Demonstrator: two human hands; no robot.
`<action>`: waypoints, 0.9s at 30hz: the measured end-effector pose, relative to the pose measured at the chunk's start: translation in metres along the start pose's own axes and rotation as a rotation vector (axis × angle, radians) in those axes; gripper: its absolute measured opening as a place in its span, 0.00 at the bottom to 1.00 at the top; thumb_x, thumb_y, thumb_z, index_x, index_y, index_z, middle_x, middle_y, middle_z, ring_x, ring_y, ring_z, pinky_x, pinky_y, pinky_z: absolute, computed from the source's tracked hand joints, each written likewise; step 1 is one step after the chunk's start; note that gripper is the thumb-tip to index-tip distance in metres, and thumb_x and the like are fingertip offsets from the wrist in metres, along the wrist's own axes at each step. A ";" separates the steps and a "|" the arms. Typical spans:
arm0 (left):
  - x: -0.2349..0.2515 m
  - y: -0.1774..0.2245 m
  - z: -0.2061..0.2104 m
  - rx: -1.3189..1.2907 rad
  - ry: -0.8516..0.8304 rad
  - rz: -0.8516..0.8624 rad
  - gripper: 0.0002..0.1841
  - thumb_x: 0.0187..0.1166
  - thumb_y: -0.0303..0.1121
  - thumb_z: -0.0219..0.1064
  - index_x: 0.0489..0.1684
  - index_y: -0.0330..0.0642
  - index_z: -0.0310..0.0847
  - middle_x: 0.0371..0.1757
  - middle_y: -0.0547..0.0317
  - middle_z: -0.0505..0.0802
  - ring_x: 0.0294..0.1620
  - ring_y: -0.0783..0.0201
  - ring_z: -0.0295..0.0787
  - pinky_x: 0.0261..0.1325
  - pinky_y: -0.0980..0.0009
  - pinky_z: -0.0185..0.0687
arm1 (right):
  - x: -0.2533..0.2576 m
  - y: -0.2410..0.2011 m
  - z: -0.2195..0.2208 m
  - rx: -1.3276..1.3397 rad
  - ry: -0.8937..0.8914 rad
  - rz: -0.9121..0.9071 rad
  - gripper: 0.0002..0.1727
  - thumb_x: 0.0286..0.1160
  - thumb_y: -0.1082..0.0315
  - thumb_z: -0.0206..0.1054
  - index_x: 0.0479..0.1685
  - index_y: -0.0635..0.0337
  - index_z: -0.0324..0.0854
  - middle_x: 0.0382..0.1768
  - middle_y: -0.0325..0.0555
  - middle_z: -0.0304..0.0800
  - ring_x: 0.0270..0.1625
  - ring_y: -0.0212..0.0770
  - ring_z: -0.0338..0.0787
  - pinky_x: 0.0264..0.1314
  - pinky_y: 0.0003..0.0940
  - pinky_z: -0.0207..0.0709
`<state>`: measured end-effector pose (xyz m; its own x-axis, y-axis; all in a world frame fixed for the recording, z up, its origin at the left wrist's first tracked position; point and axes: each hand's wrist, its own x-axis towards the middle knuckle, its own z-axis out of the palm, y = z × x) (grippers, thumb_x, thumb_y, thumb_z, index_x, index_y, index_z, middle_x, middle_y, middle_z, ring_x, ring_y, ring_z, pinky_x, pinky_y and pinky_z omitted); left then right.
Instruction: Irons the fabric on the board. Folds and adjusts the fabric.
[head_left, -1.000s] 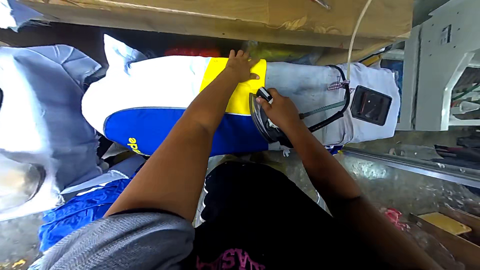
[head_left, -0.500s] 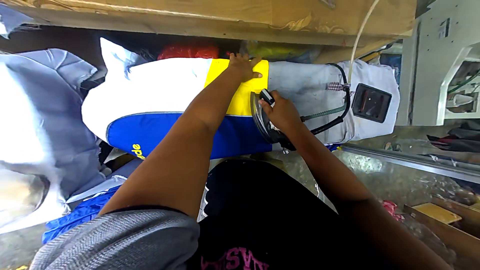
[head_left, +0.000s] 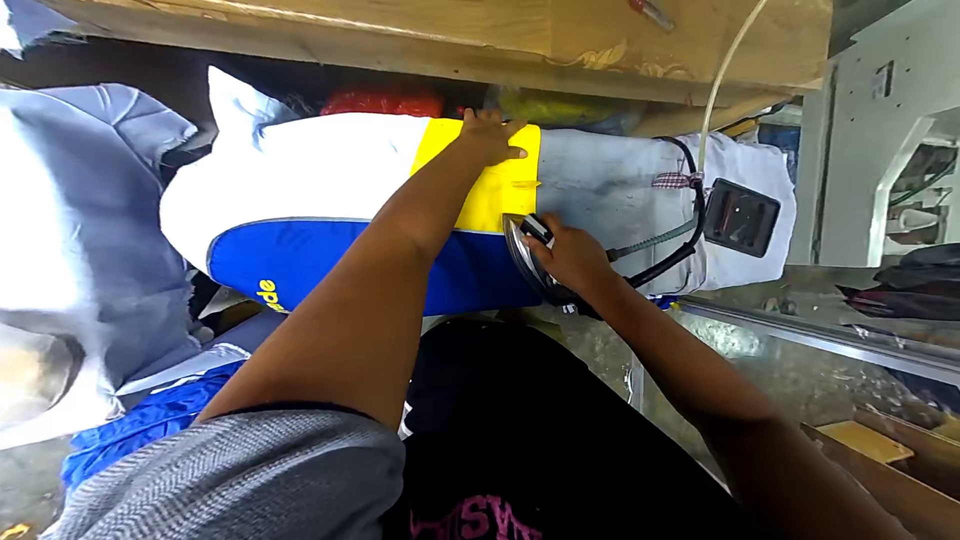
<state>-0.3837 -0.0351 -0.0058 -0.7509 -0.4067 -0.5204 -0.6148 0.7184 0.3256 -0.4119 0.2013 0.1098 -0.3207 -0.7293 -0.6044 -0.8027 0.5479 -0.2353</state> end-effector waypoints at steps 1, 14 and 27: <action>0.000 0.001 0.001 0.001 -0.002 0.000 0.39 0.86 0.66 0.50 0.96 0.65 0.49 0.89 0.30 0.64 0.89 0.28 0.55 0.82 0.24 0.46 | -0.005 0.005 0.003 -0.011 -0.010 -0.015 0.33 0.91 0.43 0.55 0.81 0.60 0.71 0.53 0.65 0.91 0.57 0.66 0.92 0.56 0.64 0.82; 0.001 -0.002 0.004 0.011 0.018 -0.001 0.39 0.86 0.67 0.48 0.97 0.66 0.48 0.89 0.33 0.65 0.90 0.30 0.56 0.81 0.23 0.47 | -0.033 0.048 0.026 -0.032 -0.015 -0.101 0.34 0.88 0.42 0.59 0.79 0.61 0.74 0.50 0.64 0.93 0.55 0.65 0.93 0.55 0.63 0.84; -0.004 0.003 0.004 -0.041 0.031 -0.023 0.40 0.85 0.67 0.52 0.96 0.66 0.50 0.88 0.30 0.66 0.88 0.28 0.57 0.83 0.23 0.44 | -0.031 0.038 0.009 0.064 0.050 -0.033 0.34 0.90 0.42 0.56 0.83 0.57 0.72 0.48 0.65 0.93 0.52 0.67 0.93 0.52 0.67 0.83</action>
<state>-0.3813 -0.0291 -0.0060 -0.7429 -0.4408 -0.5037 -0.6410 0.6853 0.3457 -0.4278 0.2480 0.1131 -0.3209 -0.7658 -0.5573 -0.7799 0.5475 -0.3033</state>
